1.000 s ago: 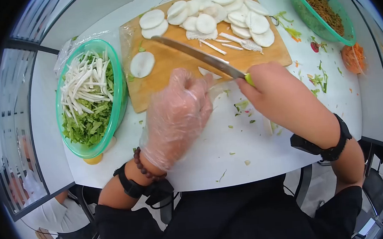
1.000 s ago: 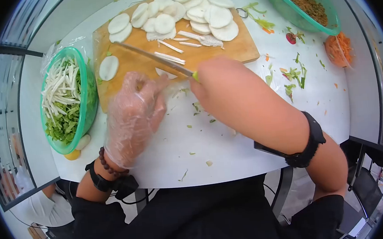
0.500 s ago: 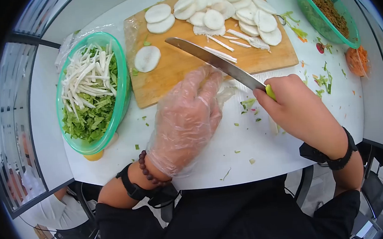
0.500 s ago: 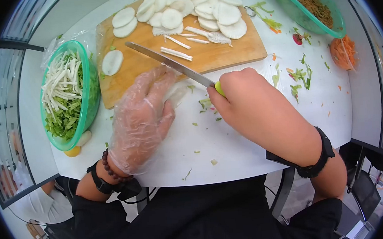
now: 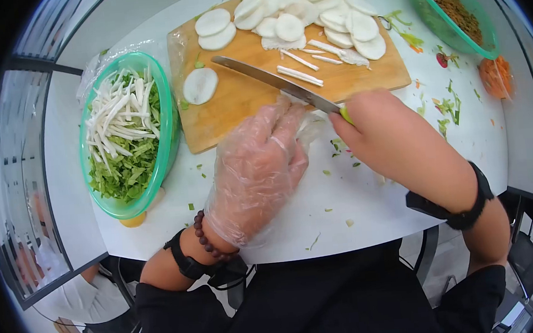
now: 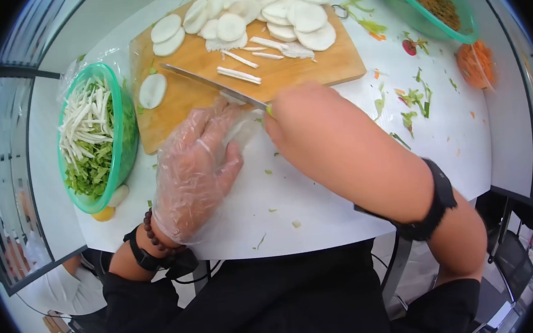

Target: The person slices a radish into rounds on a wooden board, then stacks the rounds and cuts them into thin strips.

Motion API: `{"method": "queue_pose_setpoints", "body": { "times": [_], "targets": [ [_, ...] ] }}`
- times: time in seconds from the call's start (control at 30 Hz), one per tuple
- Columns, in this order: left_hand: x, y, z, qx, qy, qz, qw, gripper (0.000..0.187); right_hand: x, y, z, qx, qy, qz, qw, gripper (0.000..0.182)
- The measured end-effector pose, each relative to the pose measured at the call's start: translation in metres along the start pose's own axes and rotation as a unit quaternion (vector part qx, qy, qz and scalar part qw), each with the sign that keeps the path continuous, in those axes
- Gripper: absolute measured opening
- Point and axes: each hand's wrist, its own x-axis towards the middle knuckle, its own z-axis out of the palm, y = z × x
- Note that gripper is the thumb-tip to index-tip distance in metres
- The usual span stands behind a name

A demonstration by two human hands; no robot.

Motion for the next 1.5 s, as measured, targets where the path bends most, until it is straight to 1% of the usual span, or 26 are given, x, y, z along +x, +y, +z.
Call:
{"method": "queue_pose_setpoints", "body": {
  "times": [0.1, 0.13, 0.23, 0.27, 0.47, 0.57, 0.7, 0.8, 0.9, 1.0, 1.1, 1.3, 1.4, 1.5],
  "targets": [
    [0.000, 0.002, -0.001, 0.030, 0.009, 0.018, 0.999, 0.041, 0.004, -0.004, -0.001, 0.027, 0.002, 0.044, 0.999, 0.028],
    [-0.001, 0.000, 0.000, 0.024, 0.015, 0.024, 0.999, 0.042, 0.004, -0.007, -0.007, 0.031, -0.004, 0.058, 0.998, 0.029],
    [-0.006, -0.005, 0.004, 0.006, 0.029, 0.028, 0.999, 0.047, -0.002, -0.008, -0.007, 0.014, 0.031, 0.069, 0.997, 0.032],
    [-0.006, -0.003, 0.003, 0.004, 0.027, 0.022, 0.999, 0.046, -0.004, -0.013, -0.011, 0.024, 0.009, 0.097, 0.995, 0.033],
    [-0.006, -0.003, 0.001, 0.018, 0.012, 0.019, 1.000, 0.045, -0.011, -0.013, -0.010, 0.046, 0.004, 0.091, 0.995, 0.033],
    [-0.004, -0.004, 0.005, 0.019, 0.025, 0.029, 0.999, 0.046, -0.011, -0.009, -0.008, 0.032, -0.011, 0.099, 0.994, 0.033],
    [-0.005, -0.004, 0.004, 0.024, 0.004, 0.012, 1.000, 0.047, -0.012, -0.011, -0.005, -0.001, -0.015, 0.113, 0.993, 0.035],
    [-0.005, -0.003, 0.003, 0.029, 0.002, 0.019, 0.999, 0.047, -0.007, 0.010, 0.016, -0.013, 0.119, -0.031, 0.992, 0.035],
    [-0.004, -0.003, 0.003, 0.024, 0.020, 0.029, 0.999, 0.046, -0.001, 0.008, 0.003, -0.055, 0.112, 0.008, 0.992, 0.036],
    [-0.005, -0.005, 0.003, 0.005, 0.014, 0.022, 1.000, 0.045, -0.003, -0.009, -0.013, 0.003, 0.004, 0.131, 0.991, 0.037],
    [-0.005, -0.003, 0.002, 0.007, 0.021, 0.023, 1.000, 0.045, -0.011, -0.016, -0.012, 0.031, 0.002, 0.121, 0.992, 0.036],
    [-0.004, -0.004, 0.002, 0.017, 0.015, 0.025, 0.999, 0.046, -0.015, -0.014, -0.008, 0.021, -0.020, 0.126, 0.992, 0.035],
    [-0.005, -0.005, 0.004, 0.013, 0.027, 0.036, 0.999, 0.046, -0.015, -0.013, -0.007, 0.018, -0.023, 0.128, 0.991, 0.035],
    [-0.004, -0.003, 0.003, 0.022, 0.023, 0.034, 0.999, 0.046, -0.018, -0.012, -0.002, 0.009, -0.008, 0.117, 0.993, 0.034]
  ]
}}
